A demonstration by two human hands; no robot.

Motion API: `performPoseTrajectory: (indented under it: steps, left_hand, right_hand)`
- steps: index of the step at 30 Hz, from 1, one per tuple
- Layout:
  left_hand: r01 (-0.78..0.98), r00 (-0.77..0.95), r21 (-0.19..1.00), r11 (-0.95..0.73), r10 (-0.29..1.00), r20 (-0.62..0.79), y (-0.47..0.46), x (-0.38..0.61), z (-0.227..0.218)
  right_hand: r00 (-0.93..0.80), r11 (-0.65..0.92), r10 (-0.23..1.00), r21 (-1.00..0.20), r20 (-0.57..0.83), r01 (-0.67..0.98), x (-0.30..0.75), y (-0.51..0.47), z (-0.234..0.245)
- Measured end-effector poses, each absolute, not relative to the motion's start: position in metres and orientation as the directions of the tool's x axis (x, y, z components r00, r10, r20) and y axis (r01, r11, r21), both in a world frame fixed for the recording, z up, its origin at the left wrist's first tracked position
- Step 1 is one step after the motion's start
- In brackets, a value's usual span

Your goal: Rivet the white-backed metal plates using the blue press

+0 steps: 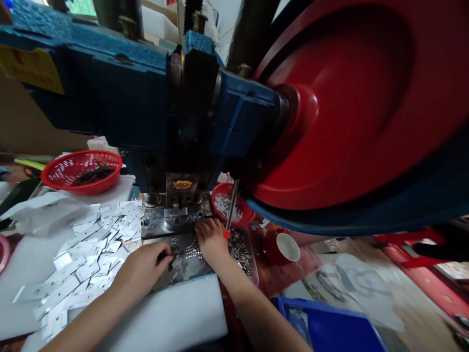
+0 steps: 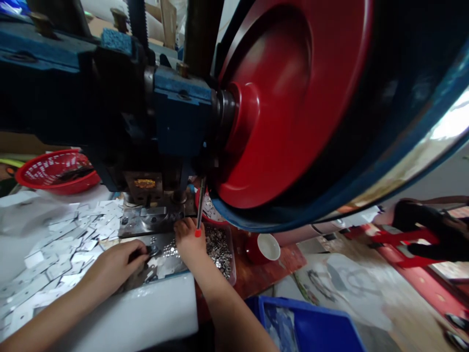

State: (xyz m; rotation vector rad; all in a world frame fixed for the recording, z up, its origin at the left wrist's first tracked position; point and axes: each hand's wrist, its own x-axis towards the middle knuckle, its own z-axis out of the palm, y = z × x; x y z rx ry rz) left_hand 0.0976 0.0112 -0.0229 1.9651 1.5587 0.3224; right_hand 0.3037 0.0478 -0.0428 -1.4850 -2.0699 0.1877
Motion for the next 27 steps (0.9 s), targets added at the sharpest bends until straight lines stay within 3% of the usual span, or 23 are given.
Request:
performPoseTrajectory:
  steps: [7, 14, 20, 27]
  left_hand:
    - [0.683, 0.258, 0.711, -0.168, 0.966, -0.02, 0.015, 0.09, -0.026]
    - [0.598, 0.123, 0.801, -0.029, 0.991, -0.056, 0.023, 0.078, -0.009]
    - [0.581, -0.005, 0.813, 0.032, 0.999, -0.036, 0.048, 0.068, 0.001]
    - [0.606, -0.053, 0.796, -0.012, 0.997, 0.055, 0.074, 0.081, 0.006]
  right_hand:
    - [-0.104, 0.402, 0.872, -0.577, 0.478, 0.711, 0.29, 0.07, -0.021]
    - [-0.215, 0.404, 0.876, -0.414, 0.431, 0.816, 0.255, 0.091, -0.006]
    - [-0.39, 0.542, 0.798, -0.262, 0.46, 0.799, 0.263, 0.08, -0.005]
    - [-0.428, 0.59, 0.772, -0.278, 0.471, 0.758, 0.268, 0.07, 0.001]
